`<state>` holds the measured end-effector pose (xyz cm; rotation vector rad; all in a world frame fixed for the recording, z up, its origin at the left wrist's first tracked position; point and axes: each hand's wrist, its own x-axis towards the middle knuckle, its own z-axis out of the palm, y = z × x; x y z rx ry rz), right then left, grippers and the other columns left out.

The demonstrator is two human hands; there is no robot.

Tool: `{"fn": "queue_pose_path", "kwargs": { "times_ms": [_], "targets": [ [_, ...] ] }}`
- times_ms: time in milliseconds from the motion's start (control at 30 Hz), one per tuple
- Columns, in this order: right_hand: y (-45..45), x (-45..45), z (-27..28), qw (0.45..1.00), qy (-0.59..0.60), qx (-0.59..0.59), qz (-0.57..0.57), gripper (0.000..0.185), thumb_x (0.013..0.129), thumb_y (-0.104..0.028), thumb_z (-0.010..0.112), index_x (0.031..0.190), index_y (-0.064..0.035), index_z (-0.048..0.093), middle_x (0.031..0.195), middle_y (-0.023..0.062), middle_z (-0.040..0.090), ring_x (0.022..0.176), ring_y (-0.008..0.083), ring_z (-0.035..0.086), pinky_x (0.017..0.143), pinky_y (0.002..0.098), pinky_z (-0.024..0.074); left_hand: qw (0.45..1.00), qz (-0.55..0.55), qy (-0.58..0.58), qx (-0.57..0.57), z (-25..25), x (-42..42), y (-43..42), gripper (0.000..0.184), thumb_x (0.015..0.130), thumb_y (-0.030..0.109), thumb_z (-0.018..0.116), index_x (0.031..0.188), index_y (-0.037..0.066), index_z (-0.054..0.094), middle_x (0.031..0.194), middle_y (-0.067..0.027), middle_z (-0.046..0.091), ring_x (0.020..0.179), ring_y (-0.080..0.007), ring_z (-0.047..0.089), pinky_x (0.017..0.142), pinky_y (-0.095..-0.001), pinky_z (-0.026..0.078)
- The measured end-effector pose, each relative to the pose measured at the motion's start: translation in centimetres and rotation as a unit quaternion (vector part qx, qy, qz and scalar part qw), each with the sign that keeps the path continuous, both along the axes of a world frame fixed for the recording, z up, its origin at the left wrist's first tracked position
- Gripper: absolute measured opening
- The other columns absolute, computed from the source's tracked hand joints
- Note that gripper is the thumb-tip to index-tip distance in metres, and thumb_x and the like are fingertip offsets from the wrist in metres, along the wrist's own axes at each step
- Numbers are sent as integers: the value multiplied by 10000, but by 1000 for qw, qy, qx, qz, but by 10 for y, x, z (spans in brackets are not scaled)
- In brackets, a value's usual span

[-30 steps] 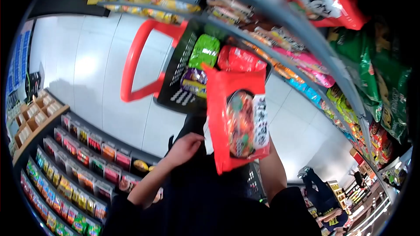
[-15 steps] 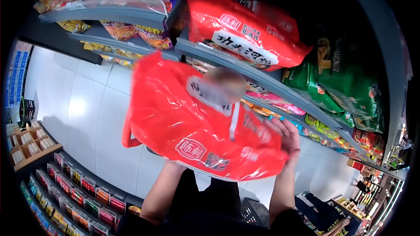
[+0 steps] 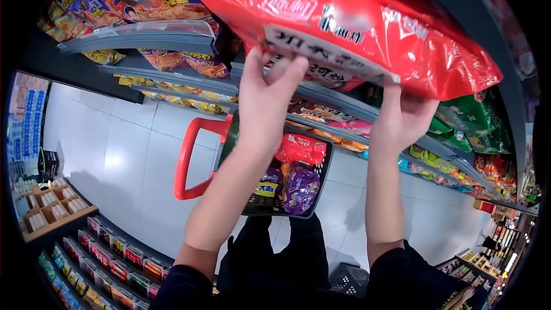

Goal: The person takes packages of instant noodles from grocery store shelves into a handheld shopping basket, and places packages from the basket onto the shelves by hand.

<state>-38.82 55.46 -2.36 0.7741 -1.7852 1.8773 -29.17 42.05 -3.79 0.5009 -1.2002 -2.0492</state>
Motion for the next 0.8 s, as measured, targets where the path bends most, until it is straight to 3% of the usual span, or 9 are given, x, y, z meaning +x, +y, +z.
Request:
{"fn": "queue_pose_path", "kwargs": {
  "times_ms": [100,133,267,300,500,667,700,767,800],
  "targets": [
    [-16,-16,-11,996,65,-62,23,449,828,-76,696,1185,-9,431,1126,101,574,999,136,566,859,268,454,999,-41,10,-9,1,-2,-19,362,908,37,528,1231,-90,423,1141,-135,559,1071,-217,577,993,-339,443],
    [-13,-11,-8,1000,-11,-14,25,433,842,-89,684,1186,-12,433,1129,99,567,997,134,553,866,275,445,999,-47,-6,1,0,1,-23,361,911,33,520,1233,-95,419,1157,-143,555,1085,-226,572,998,-345,440],
    [-13,-27,-18,997,-59,-9,38,440,850,-77,667,1211,-7,425,1132,89,563,999,138,546,871,273,441,996,-72,-15,-57,-17,9,-10,509,912,1,495,1386,-20,311,1395,-166,375,1186,-255,511,1014,-358,415],
    [-13,-27,-19,998,-57,8,19,441,852,-73,662,1216,-5,423,1132,87,564,998,139,548,872,270,440,993,-90,-16,-69,-25,12,-9,582,898,-27,510,1426,51,279,1441,-147,327,1200,-205,502,949,-290,440],
    [-8,-27,-30,996,-46,14,72,453,880,-57,617,1268,12,393,1190,105,532,1048,152,527,928,283,416,978,-94,-42,-184,-58,29,6,474,920,-8,453,1380,8,338,1405,-138,372,1215,-242,480,996,-354,411],
    [31,40,-83,996,-44,69,44,465,882,-9,545,1311,34,371,1337,176,452,1279,262,408,1074,355,304,957,-199,-212,10,-185,118,61,283,923,30,498,1204,-8,501,1130,-98,589,1056,-177,588,903,-269,450],
    [45,55,-114,991,-76,88,61,457,857,-9,569,1282,31,406,1337,162,446,1268,269,412,1080,362,286,942,-208,-261,-37,-225,150,80,256,922,51,509,1172,1,526,1082,-96,612,1023,-177,602,877,-272,463],
    [81,81,-181,921,-114,362,86,378,822,-23,596,1189,3,508,1283,155,496,1221,288,458,1045,377,331,902,-224,-366,-43,-304,221,125,206,911,89,534,1100,16,573,1001,-100,646,957,-189,628,821,-279,484],
    [90,93,-218,900,-186,369,138,318,798,-44,617,1111,-19,565,1217,161,531,1161,323,498,999,377,378,875,-231,-425,1,-332,254,145,185,901,105,549,1060,22,594,967,-107,656,923,-203,640,790,-282,492]
  ]
}}
